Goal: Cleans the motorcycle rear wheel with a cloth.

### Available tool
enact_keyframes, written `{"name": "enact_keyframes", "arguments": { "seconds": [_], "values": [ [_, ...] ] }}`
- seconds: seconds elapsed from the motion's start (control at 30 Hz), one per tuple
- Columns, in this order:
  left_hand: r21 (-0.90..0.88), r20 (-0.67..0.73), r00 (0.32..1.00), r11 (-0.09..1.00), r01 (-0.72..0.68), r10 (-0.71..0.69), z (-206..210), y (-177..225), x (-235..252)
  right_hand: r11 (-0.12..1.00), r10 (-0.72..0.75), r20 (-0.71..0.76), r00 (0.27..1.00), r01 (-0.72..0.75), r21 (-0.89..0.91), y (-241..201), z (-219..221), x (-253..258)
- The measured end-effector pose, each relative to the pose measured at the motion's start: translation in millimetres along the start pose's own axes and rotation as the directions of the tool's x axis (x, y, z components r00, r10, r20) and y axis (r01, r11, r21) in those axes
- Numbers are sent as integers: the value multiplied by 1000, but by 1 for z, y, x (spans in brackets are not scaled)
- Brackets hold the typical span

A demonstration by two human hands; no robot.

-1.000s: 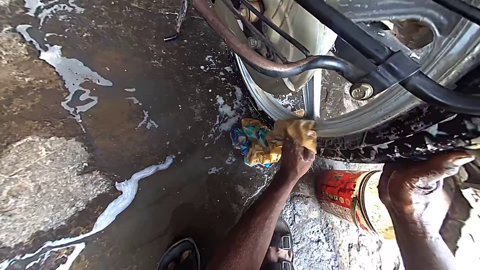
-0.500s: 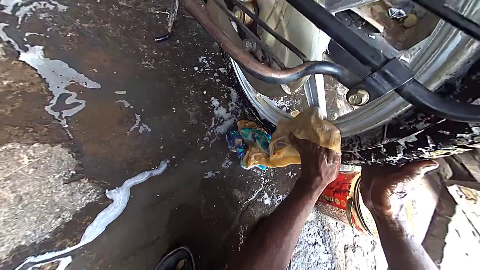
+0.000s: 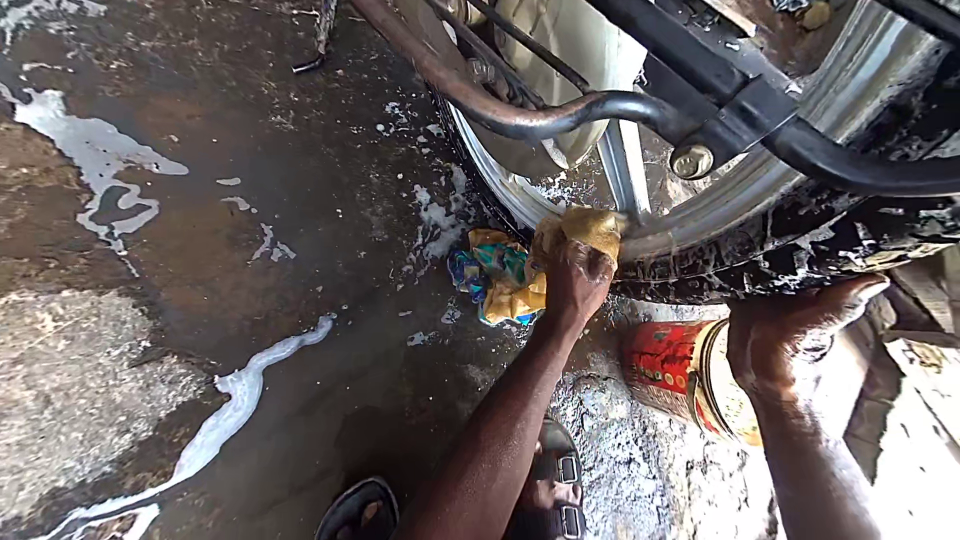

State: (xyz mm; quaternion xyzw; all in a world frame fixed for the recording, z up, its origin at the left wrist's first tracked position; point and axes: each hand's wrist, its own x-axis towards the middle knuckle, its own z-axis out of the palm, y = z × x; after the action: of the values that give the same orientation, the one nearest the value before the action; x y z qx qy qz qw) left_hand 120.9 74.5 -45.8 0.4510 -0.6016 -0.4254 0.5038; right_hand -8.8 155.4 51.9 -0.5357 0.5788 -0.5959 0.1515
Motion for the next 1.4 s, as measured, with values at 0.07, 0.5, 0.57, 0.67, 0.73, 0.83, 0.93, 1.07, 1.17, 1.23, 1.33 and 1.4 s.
{"name": "enact_keyframes", "arguments": {
  "seconds": [0.07,0.5,0.57,0.67,0.73,0.83,0.93,1.07,1.17,1.23,1.33,1.4],
  "values": [
    [34,-19,999,999,-40,41,0,-3,9,1000,15,-3,1000,-15,-15,3,0,0],
    [455,147,988,890,-28,-44,1,44,-3,998,60,-4,998,-60,-13,12,-5,-5],
    [285,127,991,958,8,-46,7,53,-5,998,60,-11,998,-60,1,14,-5,-6],
    [82,24,998,995,-60,58,23,37,-24,1000,18,4,1000,-18,18,8,-5,-1],
    [-2,-31,988,988,-154,154,22,23,-27,999,-39,-2,999,39,-1,4,-2,5],
    [-71,-56,975,974,-217,213,20,6,-22,995,-94,-4,996,94,-34,0,0,9],
    [28,-33,983,983,-180,181,27,-6,-23,994,-91,-8,996,90,-62,0,-2,6],
    [110,52,993,988,-112,107,26,9,-6,997,-39,2,999,39,-68,3,-10,1],
    [22,1,997,996,-82,82,38,20,-6,997,-28,-6,1000,27,-75,3,-12,1],
    [-37,-24,996,996,-82,81,41,24,-16,996,-36,-41,999,32,-78,2,-11,3],
    [-127,-73,989,982,-137,128,35,24,-27,997,-51,-89,995,45,-63,3,-10,6],
    [-218,-82,980,956,-195,181,28,23,-29,997,-53,-106,993,47,-53,2,-9,7]
  ]
}}
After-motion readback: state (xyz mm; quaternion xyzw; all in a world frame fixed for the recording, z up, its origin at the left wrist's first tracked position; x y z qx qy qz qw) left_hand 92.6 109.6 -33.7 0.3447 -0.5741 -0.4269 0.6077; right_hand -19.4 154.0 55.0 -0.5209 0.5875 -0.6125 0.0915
